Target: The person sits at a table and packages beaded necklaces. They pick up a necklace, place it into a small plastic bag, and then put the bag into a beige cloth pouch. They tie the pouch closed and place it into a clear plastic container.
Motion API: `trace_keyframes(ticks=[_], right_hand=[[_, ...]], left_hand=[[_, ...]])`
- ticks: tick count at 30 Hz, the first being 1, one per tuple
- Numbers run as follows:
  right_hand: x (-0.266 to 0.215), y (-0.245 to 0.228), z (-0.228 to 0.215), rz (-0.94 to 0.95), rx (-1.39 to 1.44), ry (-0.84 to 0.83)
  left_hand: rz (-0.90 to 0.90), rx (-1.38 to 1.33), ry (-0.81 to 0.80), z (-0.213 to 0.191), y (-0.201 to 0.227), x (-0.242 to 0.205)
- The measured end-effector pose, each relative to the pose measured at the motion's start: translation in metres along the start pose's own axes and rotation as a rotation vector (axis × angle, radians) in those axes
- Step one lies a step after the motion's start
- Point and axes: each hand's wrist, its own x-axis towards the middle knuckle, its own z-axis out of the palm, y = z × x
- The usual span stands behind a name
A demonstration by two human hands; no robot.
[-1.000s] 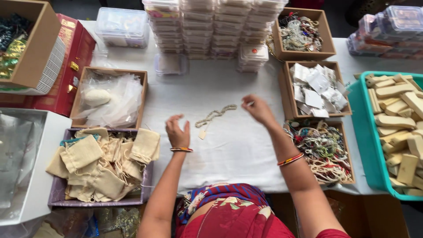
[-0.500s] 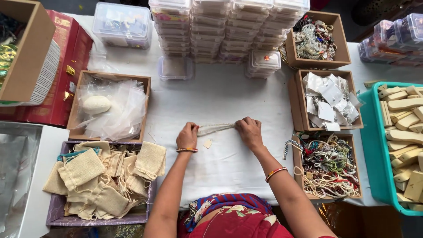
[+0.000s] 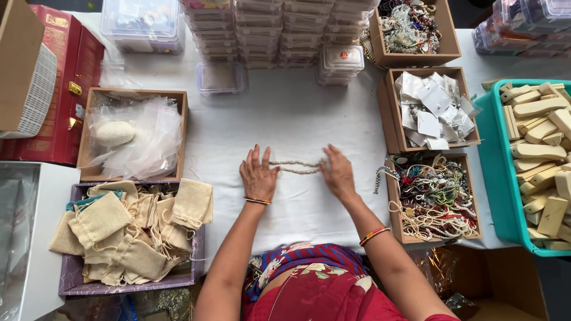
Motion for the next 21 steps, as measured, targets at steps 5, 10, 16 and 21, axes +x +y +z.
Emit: trace_keyframes(ticks=[5, 10, 16, 21], right_hand=[[-0.026, -0.034, 0.021, -0.363, -0.125, -0.238], [-0.04, -0.015, 0.022, -0.316, -0.114, -0.2], [-0.035, -0.006, -0.002, -0.278, -0.268, 0.019], [-0.025, -0.021, 0.013, 0.104, -0.089, -0.01]], left_hand=[[0.172, 0.175, -0.283, -0.005, 0.005, -0.014], [0.307, 0.272, -0.488, -0.014, -0.015, -0.038], [0.318, 0.066, -0.233, -0.015, -0.025, -0.044], [0.076, -0.333, -0.119, -0.008, -0.024, -0.042]])
